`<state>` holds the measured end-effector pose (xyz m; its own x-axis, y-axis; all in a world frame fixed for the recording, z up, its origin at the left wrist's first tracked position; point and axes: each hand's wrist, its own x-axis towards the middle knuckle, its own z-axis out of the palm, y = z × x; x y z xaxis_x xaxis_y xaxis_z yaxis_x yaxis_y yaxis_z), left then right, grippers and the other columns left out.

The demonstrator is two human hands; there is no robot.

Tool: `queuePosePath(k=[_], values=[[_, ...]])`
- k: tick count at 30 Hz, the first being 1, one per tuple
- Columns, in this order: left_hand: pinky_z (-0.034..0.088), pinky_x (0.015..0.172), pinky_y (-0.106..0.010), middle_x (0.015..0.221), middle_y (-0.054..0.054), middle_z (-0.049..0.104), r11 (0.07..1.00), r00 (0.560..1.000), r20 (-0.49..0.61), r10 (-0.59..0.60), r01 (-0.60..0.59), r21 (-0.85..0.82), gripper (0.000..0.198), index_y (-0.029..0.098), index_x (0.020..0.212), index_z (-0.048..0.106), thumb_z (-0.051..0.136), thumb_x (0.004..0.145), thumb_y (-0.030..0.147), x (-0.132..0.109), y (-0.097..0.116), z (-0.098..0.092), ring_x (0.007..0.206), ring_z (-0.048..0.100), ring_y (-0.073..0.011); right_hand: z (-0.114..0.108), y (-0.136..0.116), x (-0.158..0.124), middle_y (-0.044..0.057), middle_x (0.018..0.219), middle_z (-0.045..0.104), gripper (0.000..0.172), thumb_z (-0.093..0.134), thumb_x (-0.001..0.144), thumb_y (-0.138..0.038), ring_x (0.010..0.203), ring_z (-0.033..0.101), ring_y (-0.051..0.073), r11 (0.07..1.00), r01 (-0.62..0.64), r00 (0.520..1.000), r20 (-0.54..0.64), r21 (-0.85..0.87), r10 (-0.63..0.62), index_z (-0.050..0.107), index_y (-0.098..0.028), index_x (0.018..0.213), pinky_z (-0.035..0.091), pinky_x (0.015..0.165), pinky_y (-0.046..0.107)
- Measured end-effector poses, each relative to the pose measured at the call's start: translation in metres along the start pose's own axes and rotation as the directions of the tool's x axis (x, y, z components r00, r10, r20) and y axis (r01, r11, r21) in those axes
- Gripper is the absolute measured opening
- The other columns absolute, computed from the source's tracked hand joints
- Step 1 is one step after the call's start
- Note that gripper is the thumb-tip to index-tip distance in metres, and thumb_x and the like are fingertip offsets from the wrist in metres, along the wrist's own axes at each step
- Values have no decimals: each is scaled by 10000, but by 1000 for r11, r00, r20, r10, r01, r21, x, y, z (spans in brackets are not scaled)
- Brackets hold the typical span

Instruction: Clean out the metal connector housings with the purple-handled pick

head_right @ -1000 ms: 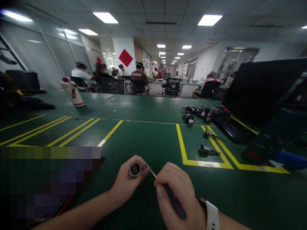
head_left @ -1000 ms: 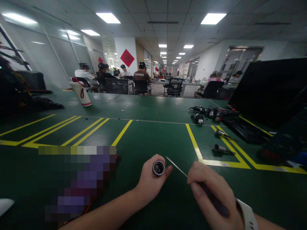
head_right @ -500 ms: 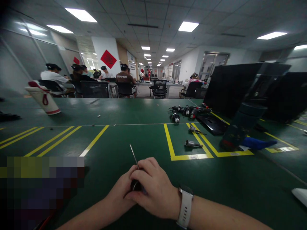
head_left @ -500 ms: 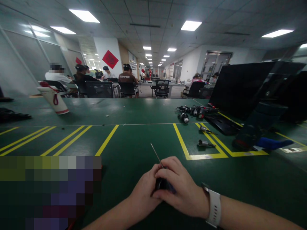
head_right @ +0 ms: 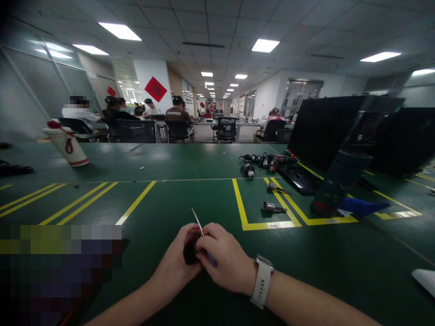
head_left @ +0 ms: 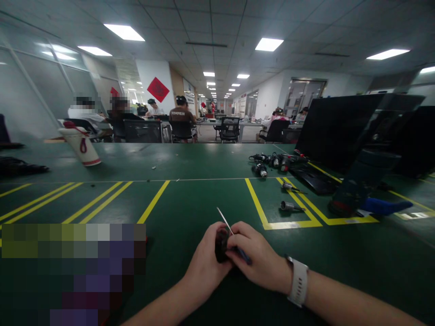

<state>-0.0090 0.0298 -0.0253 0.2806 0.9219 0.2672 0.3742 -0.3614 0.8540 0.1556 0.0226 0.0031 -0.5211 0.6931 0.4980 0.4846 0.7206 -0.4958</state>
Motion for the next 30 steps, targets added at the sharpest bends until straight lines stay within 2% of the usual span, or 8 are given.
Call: queuePosePath(k=[3,5,9,14,18,22,27,30], values=[[419,976,-463,1161,-57,568,986,988,-154,18,8,167,535,236,1166,455,641,678,117,0,-1,-2,1110,559,-266,-12,18,10,29,927,551,162,601,792,-45,827,559,159,996,-61,994,-98,-61,55,552,-194,834,493,697,273],[398,998,-484,1211,-70,540,976,983,-180,21,18,216,528,233,1195,442,625,709,138,0,0,-4,1154,531,-272,-27,39,17,30,897,549,128,609,807,-75,818,562,169,982,-145,974,-192,-124,120,548,-187,813,498,704,295],[432,964,-489,1211,-81,549,977,995,-81,-50,66,204,503,240,1231,445,602,757,180,-1,2,-6,1132,548,-269,-70,94,20,43,913,581,54,635,833,-162,830,583,190,889,-369,894,-366,-271,260,585,-144,832,509,732,357],[472,889,-521,1175,-97,588,977,986,3,-167,165,136,506,246,1251,473,605,764,211,-3,7,-8,1098,569,-307,-112,150,0,77,1145,590,256,559,918,-280,949,612,215,707,-597,780,-479,-379,402,560,-157,1142,522,795,412],[499,820,-508,1150,-102,608,980,985,9,-170,168,105,483,249,1236,500,607,767,219,-3,8,-10,1063,587,-324,-121,173,-18,80,1157,587,263,557,920,-279,953,614,215,602,-676,735,-450,-425,507,555,-160,1155,526,794,411],[504,807,-493,1128,-94,627,982,986,-2,-165,164,91,476,255,1222,524,621,758,214,-3,6,-10,1041,599,-320,-120,182,-27,79,1150,591,258,555,922,-277,941,618,211,560,-677,733,-370,-478,571,557,-161,1152,531,785,402],[489,847,-480,1101,-85,632,984,992,-3,-130,129,126,454,242,1215,515,602,771,202,-3,6,-9,1022,609,-289,-121,169,-17,82,1169,582,260,553,923,-275,967,610,218,538,-620,768,-300,-571,566,555,-163,1158,522,806,415],[485,852,-481,1099,-85,632,982,992,1,-129,128,136,449,237,1210,514,598,771,198,-2,6,-9,1017,611,-287,-119,152,-8,80,1159,587,258,552,923,-281,960,612,216,580,-512,820,-160,-633,549,558,-160,1151,523,801,413]])
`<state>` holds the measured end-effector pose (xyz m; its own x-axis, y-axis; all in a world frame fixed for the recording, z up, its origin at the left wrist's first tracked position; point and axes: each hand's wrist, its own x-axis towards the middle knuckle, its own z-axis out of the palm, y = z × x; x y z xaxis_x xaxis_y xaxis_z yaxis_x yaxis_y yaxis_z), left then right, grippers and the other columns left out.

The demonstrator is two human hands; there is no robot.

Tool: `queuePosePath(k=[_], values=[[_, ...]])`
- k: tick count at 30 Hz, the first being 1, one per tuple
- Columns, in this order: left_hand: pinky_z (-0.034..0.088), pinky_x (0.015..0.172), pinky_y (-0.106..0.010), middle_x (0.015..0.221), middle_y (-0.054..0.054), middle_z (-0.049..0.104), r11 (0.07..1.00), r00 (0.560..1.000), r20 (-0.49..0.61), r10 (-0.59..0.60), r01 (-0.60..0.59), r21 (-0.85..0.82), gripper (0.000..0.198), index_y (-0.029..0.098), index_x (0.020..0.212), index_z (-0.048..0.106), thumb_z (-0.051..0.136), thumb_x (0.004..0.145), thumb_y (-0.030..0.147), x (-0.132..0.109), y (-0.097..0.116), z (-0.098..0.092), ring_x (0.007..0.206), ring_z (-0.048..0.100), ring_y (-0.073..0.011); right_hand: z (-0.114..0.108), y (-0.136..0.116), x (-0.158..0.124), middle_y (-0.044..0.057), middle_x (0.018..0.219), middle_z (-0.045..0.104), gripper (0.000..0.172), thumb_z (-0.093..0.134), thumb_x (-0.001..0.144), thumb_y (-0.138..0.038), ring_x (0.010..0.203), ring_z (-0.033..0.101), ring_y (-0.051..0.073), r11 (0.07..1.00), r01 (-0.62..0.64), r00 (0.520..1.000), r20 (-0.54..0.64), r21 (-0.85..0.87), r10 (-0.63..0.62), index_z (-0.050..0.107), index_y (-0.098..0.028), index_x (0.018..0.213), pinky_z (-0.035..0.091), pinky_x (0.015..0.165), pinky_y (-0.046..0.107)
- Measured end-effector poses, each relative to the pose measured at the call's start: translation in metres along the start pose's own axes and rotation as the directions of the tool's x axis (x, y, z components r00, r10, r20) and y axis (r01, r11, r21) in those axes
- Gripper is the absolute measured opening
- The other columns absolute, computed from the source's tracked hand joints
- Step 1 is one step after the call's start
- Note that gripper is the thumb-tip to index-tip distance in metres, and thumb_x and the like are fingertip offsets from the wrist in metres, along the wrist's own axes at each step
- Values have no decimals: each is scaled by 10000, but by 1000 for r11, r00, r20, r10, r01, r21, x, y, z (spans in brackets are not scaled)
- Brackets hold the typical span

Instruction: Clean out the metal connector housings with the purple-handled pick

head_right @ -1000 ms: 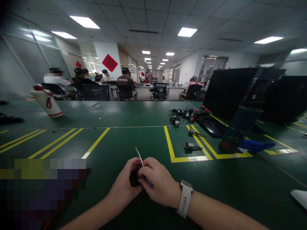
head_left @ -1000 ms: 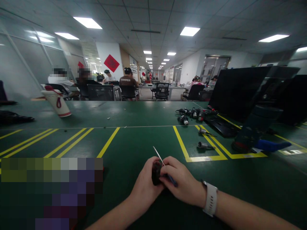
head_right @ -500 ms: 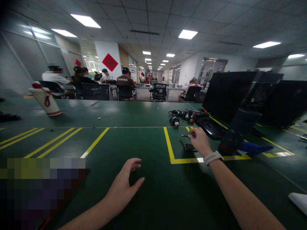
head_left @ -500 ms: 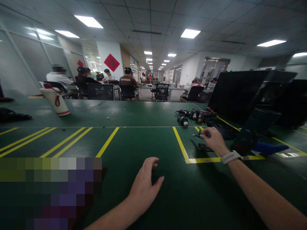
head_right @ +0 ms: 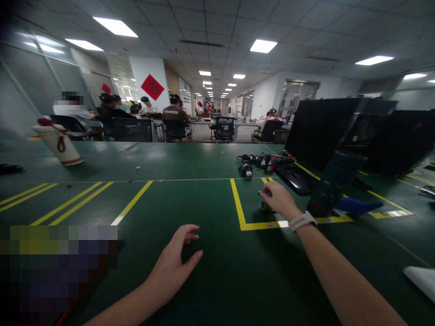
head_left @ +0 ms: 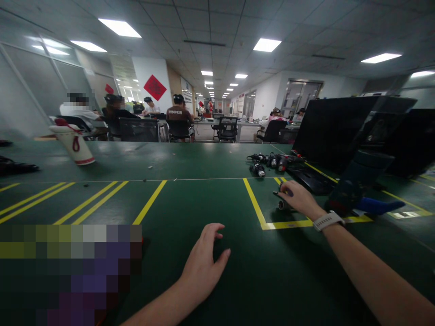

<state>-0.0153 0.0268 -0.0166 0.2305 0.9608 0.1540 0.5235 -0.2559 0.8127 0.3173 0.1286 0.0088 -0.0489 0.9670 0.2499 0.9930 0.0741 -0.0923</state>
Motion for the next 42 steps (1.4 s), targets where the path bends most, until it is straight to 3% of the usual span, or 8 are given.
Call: queuePosePath(k=[6,12,18,23,29,34,37,42], values=[[480,858,-491,1114,-95,633,999,1000,24,-16,17,-34,439,237,1214,526,598,781,214,0,-2,-1,1050,597,-300,-11,-23,-9,74,1132,600,235,551,924,-281,929,619,203,973,218,953,228,-70,-197,571,-165,1127,529,784,395],[486,839,-488,1103,-96,638,998,999,31,-42,43,-38,436,241,1213,529,596,783,223,-1,-3,0,1044,601,-305,-6,-31,-15,74,1127,601,238,555,922,-277,933,619,207,950,304,929,243,-67,-280,570,-158,1127,528,785,399],[495,824,-472,1073,-95,648,999,998,45,-34,36,-34,410,236,1185,535,589,779,214,0,-1,-1,1017,612,-296,-14,-57,-23,48,919,613,53,573,866,-119,821,588,187,912,403,907,98,75,-409,605,-153,891,497,713,345],[490,873,-454,1109,-87,629,994,995,8,99,-99,52,386,226,1162,534,567,783,160,-1,0,3,1022,607,-268,-32,-106,-42,43,934,568,190,573,781,-26,807,556,186,797,516,850,-76,313,-521,525,-190,863,477,679,316],[389,1029,-493,1275,-94,559,949,944,-134,303,-285,137,555,240,1229,470,554,716,48,-5,-9,11,1196,513,-277,-29,-153,-80,53,1029,551,209,538,803,-30,924,569,171,529,569,798,-269,629,-538,473,-214,877,505,767,309],[437,983,-455,1211,-95,634,967,970,-19,242,-243,-76,634,237,1236,474,546,650,7,-3,-13,10,1123,582,-277,-23,-173,-100,42,1004,578,259,520,778,4,921,578,169,261,532,773,-337,805,-537,489,-227,890,509,791,314],[431,988,-404,1197,-73,656,961,975,40,219,-209,-182,612,227,1208,521,508,643,-9,0,-9,8,1112,595,-251,-17,-174,-104,42,1010,601,299,519,774,11,946,580,175,255,539,773,-352,803,-528,499,-235,943,504,823,326],[470,859,-329,997,-34,698,970,987,-57,149,-157,-185,479,216,975,628,470,610,-50,3,-1,4,965,629,-215,-1,-170,-102,42,1128,588,327,559,788,-37,1042,559,197,309,475,856,-350,824,-381,506,-260,1020,463,902,377]])
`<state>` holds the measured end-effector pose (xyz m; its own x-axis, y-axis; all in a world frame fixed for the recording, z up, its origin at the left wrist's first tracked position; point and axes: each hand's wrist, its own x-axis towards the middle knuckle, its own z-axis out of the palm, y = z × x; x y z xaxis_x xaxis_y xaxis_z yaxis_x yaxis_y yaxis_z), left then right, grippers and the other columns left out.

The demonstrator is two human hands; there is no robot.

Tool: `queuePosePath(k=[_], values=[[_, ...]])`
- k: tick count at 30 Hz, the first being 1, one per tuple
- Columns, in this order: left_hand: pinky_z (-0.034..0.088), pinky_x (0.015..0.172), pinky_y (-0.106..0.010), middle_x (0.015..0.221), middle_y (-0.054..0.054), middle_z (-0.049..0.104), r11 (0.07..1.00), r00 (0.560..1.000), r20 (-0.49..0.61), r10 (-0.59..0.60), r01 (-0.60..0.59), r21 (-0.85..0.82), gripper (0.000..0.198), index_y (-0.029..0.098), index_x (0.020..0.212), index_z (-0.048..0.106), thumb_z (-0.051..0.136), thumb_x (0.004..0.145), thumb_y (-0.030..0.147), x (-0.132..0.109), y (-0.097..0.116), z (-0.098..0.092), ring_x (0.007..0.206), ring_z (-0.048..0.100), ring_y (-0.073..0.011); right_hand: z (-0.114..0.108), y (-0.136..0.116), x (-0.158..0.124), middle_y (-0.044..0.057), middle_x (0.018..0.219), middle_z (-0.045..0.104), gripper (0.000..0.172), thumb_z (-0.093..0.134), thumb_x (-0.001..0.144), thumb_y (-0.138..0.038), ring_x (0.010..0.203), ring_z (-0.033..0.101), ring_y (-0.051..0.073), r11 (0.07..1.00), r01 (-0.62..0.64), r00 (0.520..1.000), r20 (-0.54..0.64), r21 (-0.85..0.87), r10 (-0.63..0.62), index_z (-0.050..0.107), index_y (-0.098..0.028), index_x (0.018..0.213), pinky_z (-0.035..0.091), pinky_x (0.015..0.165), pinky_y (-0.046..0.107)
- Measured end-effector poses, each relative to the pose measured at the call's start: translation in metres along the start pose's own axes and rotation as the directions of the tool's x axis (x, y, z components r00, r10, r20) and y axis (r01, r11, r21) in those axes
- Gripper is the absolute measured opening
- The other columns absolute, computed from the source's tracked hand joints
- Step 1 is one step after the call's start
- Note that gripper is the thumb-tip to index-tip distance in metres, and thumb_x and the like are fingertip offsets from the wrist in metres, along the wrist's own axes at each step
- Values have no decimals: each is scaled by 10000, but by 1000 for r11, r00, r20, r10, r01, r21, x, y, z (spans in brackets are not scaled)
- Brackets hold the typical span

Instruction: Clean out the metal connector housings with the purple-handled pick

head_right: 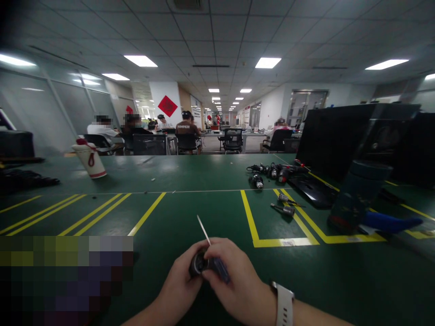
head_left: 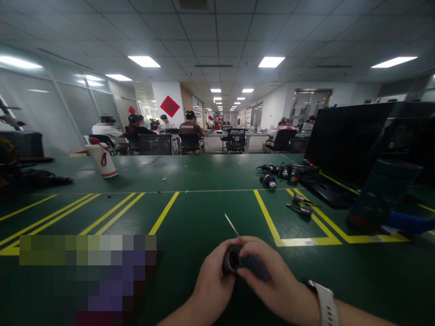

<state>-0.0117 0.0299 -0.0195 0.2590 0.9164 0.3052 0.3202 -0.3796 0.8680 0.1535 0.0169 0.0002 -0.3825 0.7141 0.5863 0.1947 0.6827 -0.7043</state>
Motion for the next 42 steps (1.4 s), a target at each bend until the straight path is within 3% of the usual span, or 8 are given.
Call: queuePosePath(k=[4,9,13,19,25,32,37,42], values=[[435,582,-285,681,14,582,994,989,-123,-79,88,66,81,195,705,586,635,684,134,2,-2,-2,643,561,-185,-2,4,1,21,942,629,148,602,837,-185,850,599,176,954,-167,961,-173,247,214,529,-243,952,488,756,321],[385,508,-236,592,59,466,990,981,-138,-136,139,10,201,205,617,481,663,703,215,5,-5,-5,554,475,-137,-8,1,4,-30,569,531,306,534,889,-416,513,492,115,787,-253,907,-146,562,396,517,-193,680,399,508,234],[373,502,-224,603,56,459,990,982,-121,-144,143,-16,186,203,622,474,621,736,210,6,-7,-4,549,451,-124,-8,-1,-1,-34,565,522,233,504,893,-381,500,486,115,724,-308,903,-50,617,426,533,-190,762,373,496,232],[338,510,-232,586,57,432,994,988,-117,-105,107,15,214,207,574,445,613,700,164,6,-12,-2,545,416,-126,-7,-11,-9,11,671,536,131,462,882,-222,618,510,156,962,-248,969,49,112,244,516,-188,768,388,577,285],[317,535,-246,573,55,438,997,992,-114,-56,63,53,211,204,557,451,610,682,144,4,-10,-1,555,412,-133,-8,-27,-11,30,702,518,109,425,827,-116,656,491,171,989,-6,994,105,-151,22,501,-180,783,385,607,305],[339,506,-234,572,55,438,997,991,-110,-74,75,3,211,207,572,447,624,679,165,3,-6,-2,533,422,-127,-4,-15,-3,12,654,533,148,465,815,-268,634,501,170,849,-416,909,114,325,402,518,-186,703,372,609,305],[330,489,-225,564,56,427,997,991,-109,-73,71,-17,222,205,562,446,632,681,177,3,-3,-3,521,406,-120,1,-12,4,-10,590,546,95,517,759,-227,598,501,143,595,-489,823,111,638,557,526,-176,679,371,614,279],[325,480,-216,560,61,421,998,991,-114,-66,63,-31,234,207,560,440,637,680,175,4,-4,-2,514,397,-112,2,-12,2,-11,597,542,88,513,765,-230,597,503,146,574,-486,811,94,659,578,529,-179,695,375,610,281]])
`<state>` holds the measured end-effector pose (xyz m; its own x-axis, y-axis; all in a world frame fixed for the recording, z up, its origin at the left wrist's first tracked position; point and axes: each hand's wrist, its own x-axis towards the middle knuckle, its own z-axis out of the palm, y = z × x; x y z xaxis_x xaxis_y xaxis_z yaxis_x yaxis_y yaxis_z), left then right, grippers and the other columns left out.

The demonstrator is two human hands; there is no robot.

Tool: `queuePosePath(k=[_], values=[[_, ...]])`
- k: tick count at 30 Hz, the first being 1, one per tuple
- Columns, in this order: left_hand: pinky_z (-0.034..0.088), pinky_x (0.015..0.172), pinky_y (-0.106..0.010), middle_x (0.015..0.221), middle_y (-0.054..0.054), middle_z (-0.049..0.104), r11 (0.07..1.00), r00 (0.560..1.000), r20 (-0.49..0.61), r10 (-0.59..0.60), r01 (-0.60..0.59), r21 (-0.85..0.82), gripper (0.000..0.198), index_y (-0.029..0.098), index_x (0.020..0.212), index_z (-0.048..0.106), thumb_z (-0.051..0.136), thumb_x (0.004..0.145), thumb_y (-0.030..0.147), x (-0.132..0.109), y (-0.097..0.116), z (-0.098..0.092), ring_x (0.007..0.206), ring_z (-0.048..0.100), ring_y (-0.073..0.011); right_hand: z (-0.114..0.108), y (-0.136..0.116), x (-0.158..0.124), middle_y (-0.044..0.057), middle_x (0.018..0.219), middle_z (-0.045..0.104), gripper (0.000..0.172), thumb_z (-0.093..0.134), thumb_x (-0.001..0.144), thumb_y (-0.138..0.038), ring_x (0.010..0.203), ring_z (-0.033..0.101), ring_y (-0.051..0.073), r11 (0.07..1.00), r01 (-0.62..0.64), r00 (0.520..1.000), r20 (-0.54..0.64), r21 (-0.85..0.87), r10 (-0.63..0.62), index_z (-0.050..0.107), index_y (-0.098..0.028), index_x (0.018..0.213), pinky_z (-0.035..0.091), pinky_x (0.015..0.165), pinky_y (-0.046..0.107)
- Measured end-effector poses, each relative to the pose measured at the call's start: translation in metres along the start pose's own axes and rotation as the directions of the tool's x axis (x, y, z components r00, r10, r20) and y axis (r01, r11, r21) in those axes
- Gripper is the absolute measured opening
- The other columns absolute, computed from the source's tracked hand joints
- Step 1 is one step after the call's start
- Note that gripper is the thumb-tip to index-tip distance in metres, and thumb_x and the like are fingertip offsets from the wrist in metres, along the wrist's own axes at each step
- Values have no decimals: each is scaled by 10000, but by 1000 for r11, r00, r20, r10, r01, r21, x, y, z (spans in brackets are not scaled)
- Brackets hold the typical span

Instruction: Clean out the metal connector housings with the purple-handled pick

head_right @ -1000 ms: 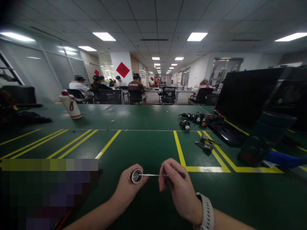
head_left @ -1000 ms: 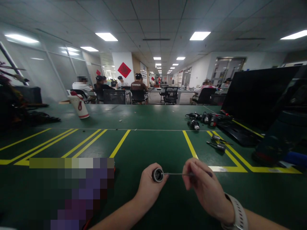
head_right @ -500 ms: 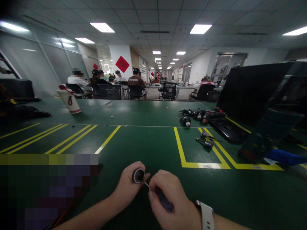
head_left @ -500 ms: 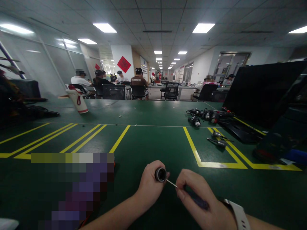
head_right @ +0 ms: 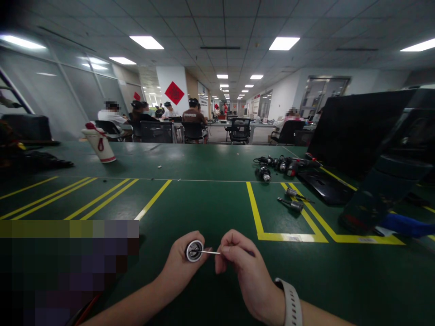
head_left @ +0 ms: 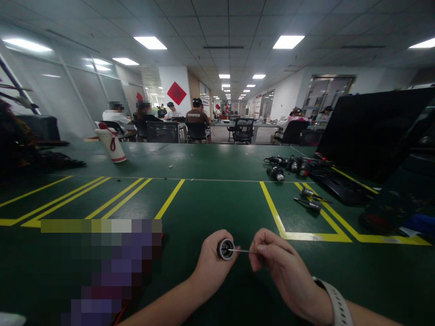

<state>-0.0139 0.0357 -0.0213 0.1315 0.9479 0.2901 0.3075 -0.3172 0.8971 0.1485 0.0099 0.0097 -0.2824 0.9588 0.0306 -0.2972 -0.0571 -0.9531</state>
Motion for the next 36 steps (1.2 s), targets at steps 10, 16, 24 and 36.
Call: queuePosePath(k=[10,16,24,36], values=[[324,504,-239,568,53,412,999,1000,2,20,-20,26,226,213,567,423,605,701,196,-1,0,0,529,391,-125,0,-8,-11,46,809,551,136,452,829,-232,802,538,213,815,329,943,204,-476,-262,571,-191,776,395,711,346],[324,517,-241,574,49,432,999,999,25,25,-26,48,213,208,570,440,609,694,174,-3,0,-2,540,412,-128,-4,-1,-3,23,739,587,104,497,776,-205,777,556,205,968,156,985,101,-197,-138,578,-197,712,409,758,357],[332,509,-232,574,55,433,999,999,29,21,-23,44,210,208,568,434,598,678,136,-1,1,-2,532,413,-121,-3,0,-6,33,773,600,119,499,801,-195,846,568,222,961,191,979,117,-202,-170,605,-202,746,416,807,374],[316,602,-270,571,54,446,990,996,-9,92,-90,104,236,204,564,439,618,702,136,-3,3,-1,571,427,-133,-8,-4,-13,22,845,647,186,445,836,-147,1138,506,260,680,439,897,239,-587,-373,598,-252,828,107,1103,524]])
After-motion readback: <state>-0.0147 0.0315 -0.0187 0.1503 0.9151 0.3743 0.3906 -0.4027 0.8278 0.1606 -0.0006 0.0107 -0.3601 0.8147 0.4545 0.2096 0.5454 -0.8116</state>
